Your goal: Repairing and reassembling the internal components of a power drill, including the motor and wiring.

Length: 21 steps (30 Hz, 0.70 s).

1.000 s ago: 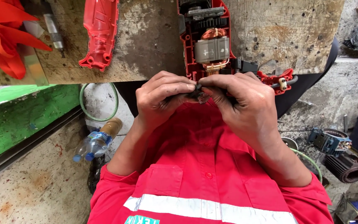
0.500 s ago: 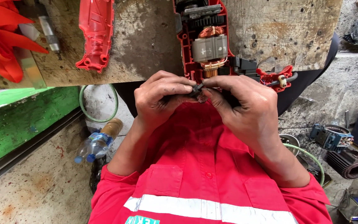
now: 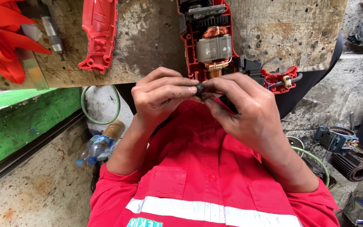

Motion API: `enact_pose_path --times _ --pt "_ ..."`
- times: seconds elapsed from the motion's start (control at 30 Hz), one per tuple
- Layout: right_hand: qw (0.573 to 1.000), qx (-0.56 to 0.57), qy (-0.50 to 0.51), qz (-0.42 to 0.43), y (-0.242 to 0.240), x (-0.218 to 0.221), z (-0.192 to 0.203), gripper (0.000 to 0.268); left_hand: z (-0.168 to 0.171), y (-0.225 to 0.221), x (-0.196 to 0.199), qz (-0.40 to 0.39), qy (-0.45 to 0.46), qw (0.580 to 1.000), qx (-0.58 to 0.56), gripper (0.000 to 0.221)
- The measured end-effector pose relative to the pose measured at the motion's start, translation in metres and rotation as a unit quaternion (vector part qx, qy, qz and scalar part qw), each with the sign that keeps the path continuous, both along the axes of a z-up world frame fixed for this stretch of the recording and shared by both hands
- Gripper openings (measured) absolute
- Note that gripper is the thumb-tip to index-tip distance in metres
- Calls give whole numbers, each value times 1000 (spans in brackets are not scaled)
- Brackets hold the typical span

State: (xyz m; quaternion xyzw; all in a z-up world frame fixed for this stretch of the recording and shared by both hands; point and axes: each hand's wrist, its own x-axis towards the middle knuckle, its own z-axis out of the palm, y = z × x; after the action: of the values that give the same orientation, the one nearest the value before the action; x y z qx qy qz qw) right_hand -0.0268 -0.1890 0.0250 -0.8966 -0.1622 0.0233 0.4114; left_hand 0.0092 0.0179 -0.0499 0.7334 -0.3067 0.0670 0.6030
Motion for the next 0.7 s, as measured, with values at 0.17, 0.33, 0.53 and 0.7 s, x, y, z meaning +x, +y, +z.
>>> enact_pose_path --times 0.17,0.33,0.53,0.7 --pt "998 -25 -16 -53 6 -8 -11 33 4 0 6 -14 16 1000 2 6" --pt "995 -16 -42 -86 15 -12 -17 23 7 3 7 -22 11 999 25 9" --pt "989 -26 -73 -126 24 -13 -21 19 6 3 10 -41 4 999 33 19" --pt "983 -31 -52 -171 33 -13 -13 20 6 5 11 -54 14 997 50 21"
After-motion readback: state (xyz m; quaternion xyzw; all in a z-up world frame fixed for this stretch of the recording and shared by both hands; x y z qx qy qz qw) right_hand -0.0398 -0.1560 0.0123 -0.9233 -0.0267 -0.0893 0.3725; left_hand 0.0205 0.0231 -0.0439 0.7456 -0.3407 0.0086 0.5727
